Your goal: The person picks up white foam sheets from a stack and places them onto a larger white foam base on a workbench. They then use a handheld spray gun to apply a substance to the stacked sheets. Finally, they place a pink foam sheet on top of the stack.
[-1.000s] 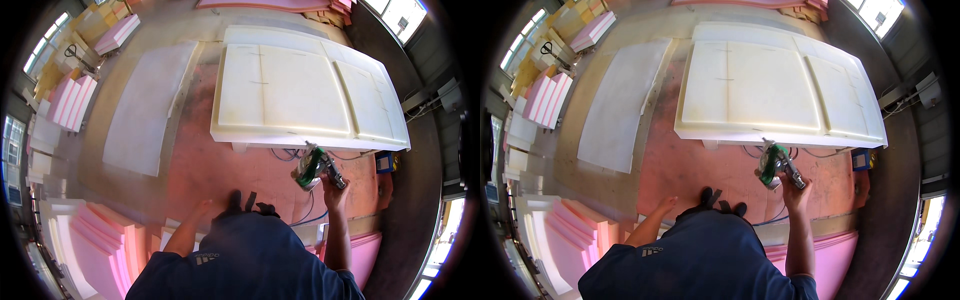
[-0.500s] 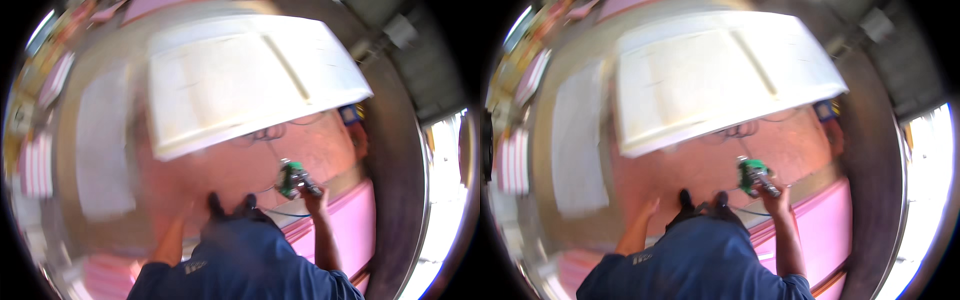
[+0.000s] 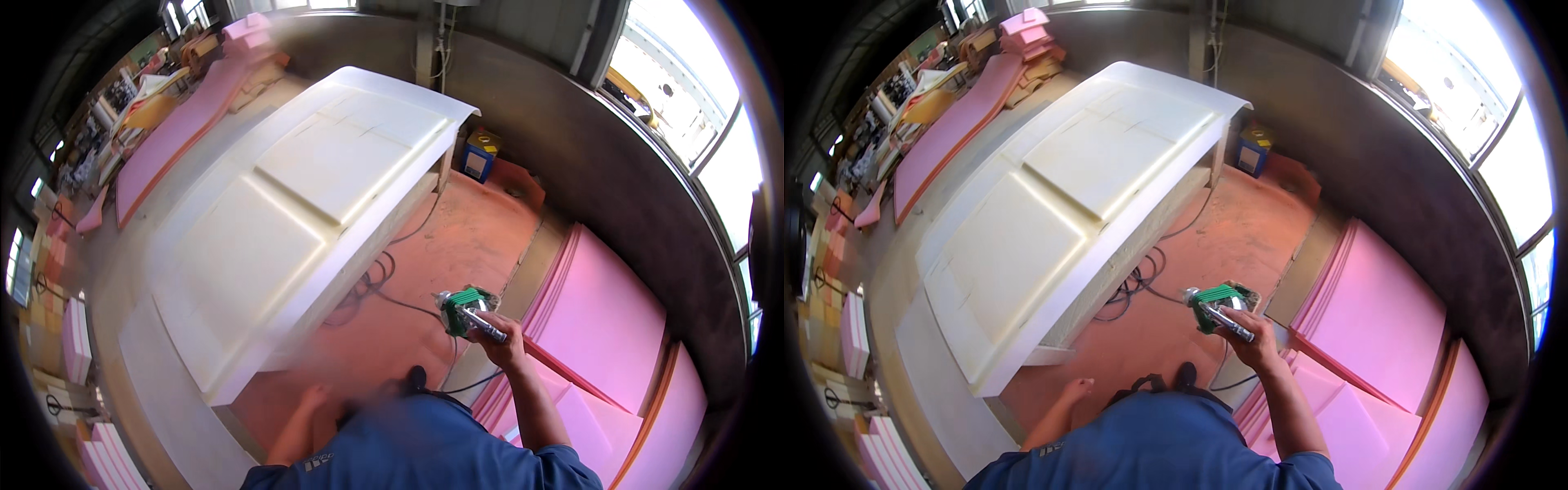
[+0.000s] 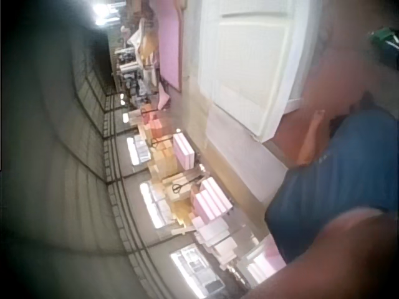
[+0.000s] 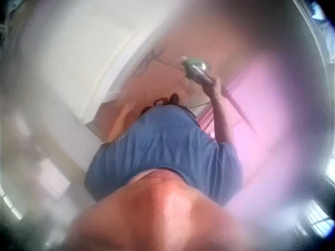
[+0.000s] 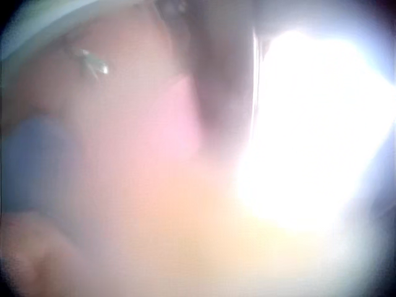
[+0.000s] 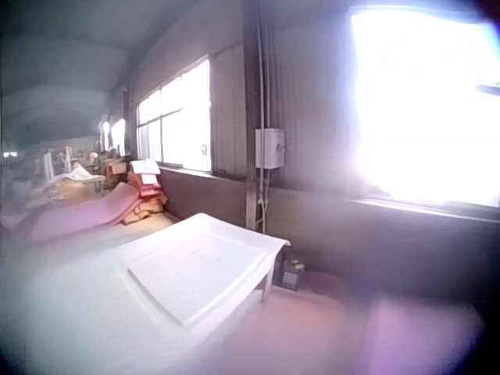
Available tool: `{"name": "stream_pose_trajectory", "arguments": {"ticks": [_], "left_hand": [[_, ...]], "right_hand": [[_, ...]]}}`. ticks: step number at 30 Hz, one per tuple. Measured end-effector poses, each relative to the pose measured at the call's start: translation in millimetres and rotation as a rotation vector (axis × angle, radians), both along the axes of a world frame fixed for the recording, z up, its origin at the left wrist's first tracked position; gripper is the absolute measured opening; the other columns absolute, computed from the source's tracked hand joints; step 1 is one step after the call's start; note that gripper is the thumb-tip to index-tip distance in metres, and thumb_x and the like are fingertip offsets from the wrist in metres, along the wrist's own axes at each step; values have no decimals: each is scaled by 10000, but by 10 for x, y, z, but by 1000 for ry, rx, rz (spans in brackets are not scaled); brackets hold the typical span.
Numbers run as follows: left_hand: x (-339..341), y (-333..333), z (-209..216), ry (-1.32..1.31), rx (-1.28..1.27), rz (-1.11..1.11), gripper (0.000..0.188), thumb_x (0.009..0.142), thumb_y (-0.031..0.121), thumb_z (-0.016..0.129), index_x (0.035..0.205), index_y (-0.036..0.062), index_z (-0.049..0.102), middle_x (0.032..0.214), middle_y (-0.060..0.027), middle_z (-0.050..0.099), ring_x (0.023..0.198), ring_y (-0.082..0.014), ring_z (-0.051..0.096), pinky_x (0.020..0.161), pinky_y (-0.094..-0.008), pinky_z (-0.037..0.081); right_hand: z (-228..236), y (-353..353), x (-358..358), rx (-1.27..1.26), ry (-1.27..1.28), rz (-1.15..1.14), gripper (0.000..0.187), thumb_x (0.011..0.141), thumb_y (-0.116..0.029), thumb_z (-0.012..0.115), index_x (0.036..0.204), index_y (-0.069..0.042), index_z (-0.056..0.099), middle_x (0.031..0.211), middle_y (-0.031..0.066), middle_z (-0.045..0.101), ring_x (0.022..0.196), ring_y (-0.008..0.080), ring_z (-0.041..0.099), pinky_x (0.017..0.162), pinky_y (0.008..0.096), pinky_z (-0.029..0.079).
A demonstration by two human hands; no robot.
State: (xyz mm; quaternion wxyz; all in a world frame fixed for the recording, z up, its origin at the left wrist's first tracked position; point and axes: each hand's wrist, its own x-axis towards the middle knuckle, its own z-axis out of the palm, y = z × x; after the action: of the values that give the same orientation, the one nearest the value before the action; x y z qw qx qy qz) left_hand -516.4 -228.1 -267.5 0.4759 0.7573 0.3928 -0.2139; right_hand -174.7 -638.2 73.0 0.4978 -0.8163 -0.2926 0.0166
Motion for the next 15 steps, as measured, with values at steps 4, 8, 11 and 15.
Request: {"name": "stream_pose_trajectory", "arguments": {"ticks": [4,8,11,15], "left_hand": [[1096,-101,-275,-233,-119,-105,423,949,379,672,1090,-19,690,907,-81,708,824,-146,657,732,-319,536],[2109,-438,168,-235,-52,-235,394,950,362,673,1082,-8,698,893,-77,710,799,-152,653,732,-325,536],[2561,-366,130,-166,-2,-343,373,949,372,669,1077,23,710,875,-77,713,790,-157,656,740,-337,540],[3121,-506,128,-69,107,-383,354,958,381,643,1012,44,736,869,-90,729,765,-195,658,727,-352,535]], "right_hand": [[-12,-489,336,13,-1,-184,425,762,-128,851,1155,-42,712,974,163,739,860,288,735,749,354,565],[-152,-784,633,93,57,-318,391,780,-93,830,1144,-19,712,932,135,742,863,224,720,758,328,545],[-350,-838,882,141,91,-404,345,794,-81,816,1113,4,714,883,100,731,795,170,688,719,314,531],[-467,-810,1452,131,169,-434,306,822,-104,811,1091,3,713,783,43,675,690,112,610,646,292,498]]}}
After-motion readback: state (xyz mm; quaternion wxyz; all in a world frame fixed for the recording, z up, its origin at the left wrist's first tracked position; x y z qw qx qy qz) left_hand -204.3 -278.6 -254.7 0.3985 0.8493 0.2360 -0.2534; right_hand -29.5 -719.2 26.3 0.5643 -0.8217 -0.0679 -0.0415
